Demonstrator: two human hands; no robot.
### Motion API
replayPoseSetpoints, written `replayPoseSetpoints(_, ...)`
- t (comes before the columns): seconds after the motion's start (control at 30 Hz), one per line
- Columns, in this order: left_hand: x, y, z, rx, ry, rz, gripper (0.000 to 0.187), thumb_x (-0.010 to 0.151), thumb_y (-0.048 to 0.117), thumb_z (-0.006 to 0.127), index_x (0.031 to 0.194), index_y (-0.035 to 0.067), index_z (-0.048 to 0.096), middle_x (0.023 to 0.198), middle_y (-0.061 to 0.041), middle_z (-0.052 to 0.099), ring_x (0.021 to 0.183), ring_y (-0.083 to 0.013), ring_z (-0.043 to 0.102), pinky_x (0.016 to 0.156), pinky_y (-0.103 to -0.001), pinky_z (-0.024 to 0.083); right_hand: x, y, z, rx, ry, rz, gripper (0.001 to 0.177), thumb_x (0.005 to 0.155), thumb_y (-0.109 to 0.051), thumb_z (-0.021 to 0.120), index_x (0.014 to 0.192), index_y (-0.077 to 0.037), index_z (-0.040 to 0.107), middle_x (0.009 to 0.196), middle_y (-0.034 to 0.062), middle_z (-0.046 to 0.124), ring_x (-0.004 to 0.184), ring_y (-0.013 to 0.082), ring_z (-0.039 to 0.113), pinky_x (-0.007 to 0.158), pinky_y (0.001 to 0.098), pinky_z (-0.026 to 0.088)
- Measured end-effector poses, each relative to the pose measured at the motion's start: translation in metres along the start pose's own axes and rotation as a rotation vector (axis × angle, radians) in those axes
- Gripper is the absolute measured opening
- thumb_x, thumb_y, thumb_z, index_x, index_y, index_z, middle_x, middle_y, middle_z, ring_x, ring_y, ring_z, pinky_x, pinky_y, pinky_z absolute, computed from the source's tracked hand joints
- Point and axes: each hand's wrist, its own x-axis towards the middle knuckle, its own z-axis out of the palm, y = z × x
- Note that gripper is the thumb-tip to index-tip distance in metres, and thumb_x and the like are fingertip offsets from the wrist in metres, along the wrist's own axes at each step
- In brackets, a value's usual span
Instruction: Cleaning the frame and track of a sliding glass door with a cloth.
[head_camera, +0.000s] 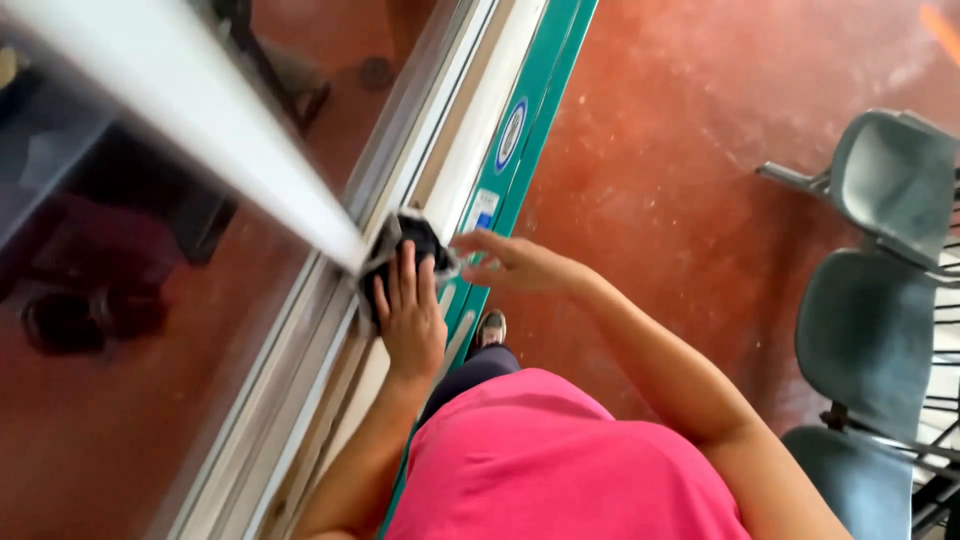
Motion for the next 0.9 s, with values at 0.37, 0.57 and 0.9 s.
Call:
replayPoseSetpoints(0.37,0.13,0.031,0.145,-0.035,-0.023,0.114,0.027,0.108,0.015,0.046,0.123,0.011,0.068,0.138,-0.026,0.058,0.119,-0.0396,0.06,0.092,-0.048,0.046,0.001,0.081,-0.095,0.11,0.152,0.347,0.049,0.1,-0.049,0.06,0.144,-0.029,0.052,0.131,0.0038,0.07,0.116,0.0275,0.069,0.101,0.0465,0.052)
replayPoseSetpoints(0.57,0.186,0.046,0.232,-0.109,0.0,0.145,0.016,0.102,0.014,0.061,0.11,0.004,0.069,0.143,-0.033,0.051,0.125,-0.0458,0.055,0.092,-0.048,0.047,0.034,0.134,-0.098,0.42,0.265,0.341,0.045,0.101,-0.044,0.063,0.14,-0.024,0.055,0.126,0.0018,0.07,0.101,0.0137,0.066,0.089,0.0303,0.055)
replayPoseSetpoints(0.9,0.246,0.052,0.338,0.034,-0.095,0.227,0.014,0.095,0.016,0.066,0.101,0.01,0.076,0.143,-0.032,0.051,0.106,-0.0381,0.056,0.076,-0.042,0.04,0.092,0.158,-0.153,0.486,0.216,0.369,0.039,0.102,-0.041,0.063,0.134,-0.019,0.061,0.124,0.0094,0.071,0.101,0.02,0.069,0.089,0.0382,0.055)
